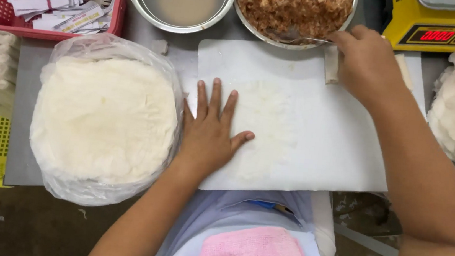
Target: The person is manually assembling spring rolls by placing a meat-based filling onto thin wrappers and rolling them tightly.
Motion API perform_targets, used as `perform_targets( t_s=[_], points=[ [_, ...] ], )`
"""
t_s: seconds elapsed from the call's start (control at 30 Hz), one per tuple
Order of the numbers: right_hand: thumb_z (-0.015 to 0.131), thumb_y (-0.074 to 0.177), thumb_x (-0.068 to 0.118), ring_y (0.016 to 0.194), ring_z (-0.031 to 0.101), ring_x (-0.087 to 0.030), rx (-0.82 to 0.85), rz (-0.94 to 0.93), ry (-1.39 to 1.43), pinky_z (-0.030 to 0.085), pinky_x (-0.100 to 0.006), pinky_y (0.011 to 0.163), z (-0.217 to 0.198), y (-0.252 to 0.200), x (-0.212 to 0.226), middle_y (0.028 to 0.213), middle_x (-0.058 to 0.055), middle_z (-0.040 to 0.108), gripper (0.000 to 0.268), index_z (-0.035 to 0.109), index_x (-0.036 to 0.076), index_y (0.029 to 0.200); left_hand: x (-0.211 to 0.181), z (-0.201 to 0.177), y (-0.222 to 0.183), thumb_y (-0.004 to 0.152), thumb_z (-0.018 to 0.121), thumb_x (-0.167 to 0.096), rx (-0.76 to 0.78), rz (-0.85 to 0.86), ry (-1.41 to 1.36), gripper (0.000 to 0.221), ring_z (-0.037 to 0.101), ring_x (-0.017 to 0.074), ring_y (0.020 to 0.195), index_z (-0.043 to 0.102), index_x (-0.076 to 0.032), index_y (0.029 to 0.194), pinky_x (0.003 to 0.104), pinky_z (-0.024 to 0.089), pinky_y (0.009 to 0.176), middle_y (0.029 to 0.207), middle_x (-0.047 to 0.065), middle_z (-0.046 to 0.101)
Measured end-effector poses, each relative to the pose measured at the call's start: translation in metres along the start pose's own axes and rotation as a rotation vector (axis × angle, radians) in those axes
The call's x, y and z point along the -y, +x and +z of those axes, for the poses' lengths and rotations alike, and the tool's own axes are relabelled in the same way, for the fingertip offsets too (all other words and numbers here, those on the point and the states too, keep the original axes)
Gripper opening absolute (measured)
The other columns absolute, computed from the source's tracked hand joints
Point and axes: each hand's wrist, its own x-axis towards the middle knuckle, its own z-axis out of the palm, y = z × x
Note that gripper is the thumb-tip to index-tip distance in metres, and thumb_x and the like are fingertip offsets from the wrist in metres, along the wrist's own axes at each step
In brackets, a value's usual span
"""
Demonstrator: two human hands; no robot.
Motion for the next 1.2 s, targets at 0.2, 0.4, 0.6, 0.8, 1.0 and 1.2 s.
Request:
perform_targets(
  t_s=[0.2,0.4,0.6,0.8,1.0,1.2],
  points=[
    [0.063,0.114,0.027,0.088,0.05,-0.047,0.032,0.139,-0.025,0.04,-0.059,0.075,-0.034,0.005,0.018,0.103,-0.02,0.054,0.034,0.074,0.015,0.143,-0.04,0.023,0.012,0.088,0.036,-0.086,0.0,0.218,0.035,0.094,-0.006,0.042,0.156,0.026,-0.028,0.162,0.081,0.001,0.113,0.171,0.012,0.006],
    [0.05,0.114,0.041,0.081,0.05,-0.026,0.046,0.756,0.611,0.037,-0.047,0.068,-0.081,0.031,0.091,0.087,-0.01,0.055,0.036,0.05,0.01,0.097,-0.012,0.008,-0.002,0.094,0.038,-0.075,0.064,0.147,-0.054,0.079,-0.007,0.0455,0.154,0.028,-0.035,0.161,0.082,0.001,0.109,0.171,0.009,0.002],
    [0.062,0.082,-0.008,0.059,0.046,-0.027,-0.228,-0.092,-0.317,0.035,-0.038,0.041,0.019,0.001,0.048,0.091,-0.011,0.055,0.064,0.067,0.004,0.145,0.015,0.01,-0.044,0.107,0.042,-0.039,-0.115,-0.009,-0.082,0.065,0.011,0.0436,0.157,0.031,-0.002,0.159,0.055,0.024,0.122,0.169,0.025,0.014],
    [0.054,0.102,0.009,0.065,0.064,-0.043,0.086,0.108,0.077,0.052,-0.054,0.048,-0.009,0.016,0.05,0.098,-0.018,0.069,0.044,0.072,0.01,0.141,0.002,-0.001,-0.08,0.1,0.044,0.007,-0.368,0.541,-0.242,0.038,0.05,0.0505,0.137,0.06,0.002,0.134,0.06,0.042,0.115,0.142,0.023,0.058],
    [0.066,0.105,0.022,0.071,0.046,-0.009,0.234,0.628,0.722,0.038,-0.028,0.065,-0.061,0.01,0.045,0.092,0.005,0.066,0.023,0.077,0.02,0.125,-0.005,-0.005,-0.095,0.094,0.069,0.004,-0.415,0.626,-0.263,0.011,0.064,0.0261,0.097,0.069,-0.004,0.102,0.04,0.056,0.079,0.109,0.007,0.067],
    [0.054,0.114,-0.009,0.092,0.063,-0.023,-0.182,0.15,0.93,0.053,-0.034,0.09,-0.048,-0.106,0.077,0.106,-0.014,0.059,0.015,0.059,-0.004,0.127,-0.004,-0.012,-0.09,0.1,0.066,-0.001,-0.39,0.644,-0.25,0.017,0.064,0.0273,0.101,0.067,-0.006,0.117,0.04,0.055,0.08,0.115,0.007,0.067]
  ],
)
